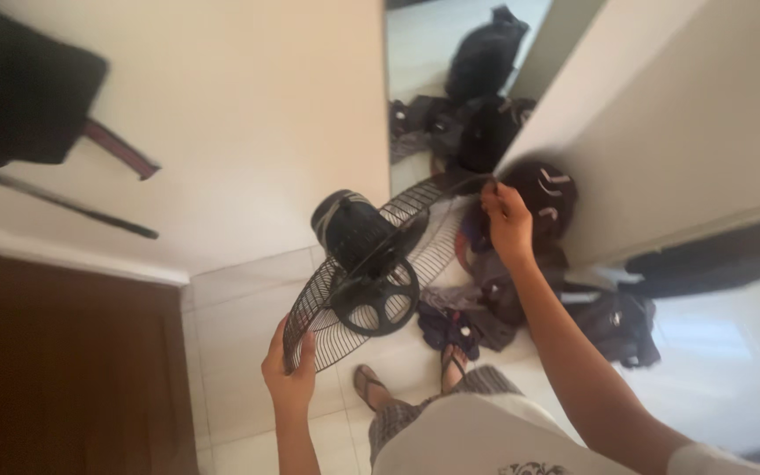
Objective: The person reassembles a standing electric fan by hand. They attach the fan blades to the motor hub, then secure the rear grille and finally the front grille, completing the assembly.
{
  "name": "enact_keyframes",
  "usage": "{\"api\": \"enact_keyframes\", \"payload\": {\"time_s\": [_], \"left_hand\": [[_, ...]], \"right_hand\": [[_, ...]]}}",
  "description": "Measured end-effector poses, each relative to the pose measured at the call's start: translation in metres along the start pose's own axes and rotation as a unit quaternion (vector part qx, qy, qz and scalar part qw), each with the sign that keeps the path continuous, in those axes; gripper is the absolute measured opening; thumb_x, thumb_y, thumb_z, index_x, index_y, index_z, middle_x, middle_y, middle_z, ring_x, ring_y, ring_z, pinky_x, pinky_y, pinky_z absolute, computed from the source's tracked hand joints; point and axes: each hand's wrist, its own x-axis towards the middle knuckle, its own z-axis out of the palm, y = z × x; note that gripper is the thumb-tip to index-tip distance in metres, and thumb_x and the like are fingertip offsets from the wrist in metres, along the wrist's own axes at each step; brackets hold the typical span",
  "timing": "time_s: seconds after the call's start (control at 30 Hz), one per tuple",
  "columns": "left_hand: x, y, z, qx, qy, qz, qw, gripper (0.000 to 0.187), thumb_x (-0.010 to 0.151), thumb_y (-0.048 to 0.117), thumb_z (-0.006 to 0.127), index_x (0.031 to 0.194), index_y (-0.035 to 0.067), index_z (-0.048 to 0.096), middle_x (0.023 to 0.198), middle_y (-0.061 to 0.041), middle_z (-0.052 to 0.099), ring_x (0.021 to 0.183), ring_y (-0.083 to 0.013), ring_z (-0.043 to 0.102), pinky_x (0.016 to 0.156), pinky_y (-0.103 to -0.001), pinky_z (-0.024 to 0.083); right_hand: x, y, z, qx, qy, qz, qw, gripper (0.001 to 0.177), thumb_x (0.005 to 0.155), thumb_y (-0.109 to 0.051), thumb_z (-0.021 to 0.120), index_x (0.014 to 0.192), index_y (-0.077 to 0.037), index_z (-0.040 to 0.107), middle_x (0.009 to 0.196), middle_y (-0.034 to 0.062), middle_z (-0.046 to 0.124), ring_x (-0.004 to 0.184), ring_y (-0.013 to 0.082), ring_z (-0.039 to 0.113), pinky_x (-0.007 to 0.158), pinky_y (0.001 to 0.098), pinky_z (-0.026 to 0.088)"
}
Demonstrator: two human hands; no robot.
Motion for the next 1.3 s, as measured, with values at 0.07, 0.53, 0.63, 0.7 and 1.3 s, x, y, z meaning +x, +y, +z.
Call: {"api": "enact_keyframes", "payload": {"time_s": [0.07,0.53,0.63,0.7,1.3], "left_hand": [[0.005,0.001,0.004,0.024,0.031,-0.025,0.999,0.040,0.093,0.006,0.073,0.131,-0.004,0.064,0.115,-0.012,0.074,0.104,-0.0160,0.069,0.095,-0.029,0.053],[0.005,0.016,-0.015,0.022,0.188,-0.117,0.975,0.028,0.102,0.012,0.065,0.124,-0.004,0.070,0.104,-0.011,0.077,0.096,-0.0157,0.071,0.089,-0.028,0.056],[-0.002,0.015,-0.009,-0.003,0.205,-0.108,0.973,0.026,0.103,0.011,0.065,0.122,-0.004,0.071,0.105,-0.011,0.077,0.096,-0.0158,0.073,0.091,-0.029,0.058],[-0.005,0.015,-0.009,0.011,0.207,-0.105,0.973,0.025,0.101,0.010,0.065,0.121,-0.005,0.072,0.105,-0.011,0.077,0.097,-0.0163,0.072,0.093,-0.029,0.057],[-0.010,-0.032,0.016,-0.145,0.246,-0.148,0.947,0.025,0.101,0.002,0.057,0.119,-0.014,0.066,0.109,-0.019,0.073,0.100,-0.0236,0.072,0.096,-0.034,0.059]], "right_hand": [[0.010,0.000,0.001,0.022,-0.032,-0.005,0.999,0.024,0.105,-0.010,0.062,0.127,0.000,0.067,0.108,0.0052,0.072,0.094,0.0112,0.066,0.086,0.0249,0.054],[0.014,-0.006,0.036,0.030,-0.105,-0.034,0.993,0.028,0.102,-0.007,0.065,0.129,0.003,0.064,0.111,0.0068,0.073,0.101,0.0102,0.066,0.089,0.0243,0.053],[0.003,-0.007,0.031,0.022,-0.099,-0.043,0.994,0.027,0.104,-0.008,0.066,0.129,0.003,0.065,0.110,0.0073,0.073,0.098,0.0110,0.065,0.088,0.0248,0.053],[-0.006,-0.018,0.030,-0.004,-0.088,-0.030,0.996,0.027,0.105,-0.008,0.066,0.130,0.003,0.065,0.112,0.0076,0.074,0.097,0.0119,0.065,0.087,0.0256,0.053],[0.005,-0.004,0.034,0.114,-0.147,0.029,0.982,0.024,0.109,-0.011,0.053,0.124,0.004,0.061,0.116,0.0086,0.072,0.105,0.0139,0.069,0.094,0.0271,0.057]]}}
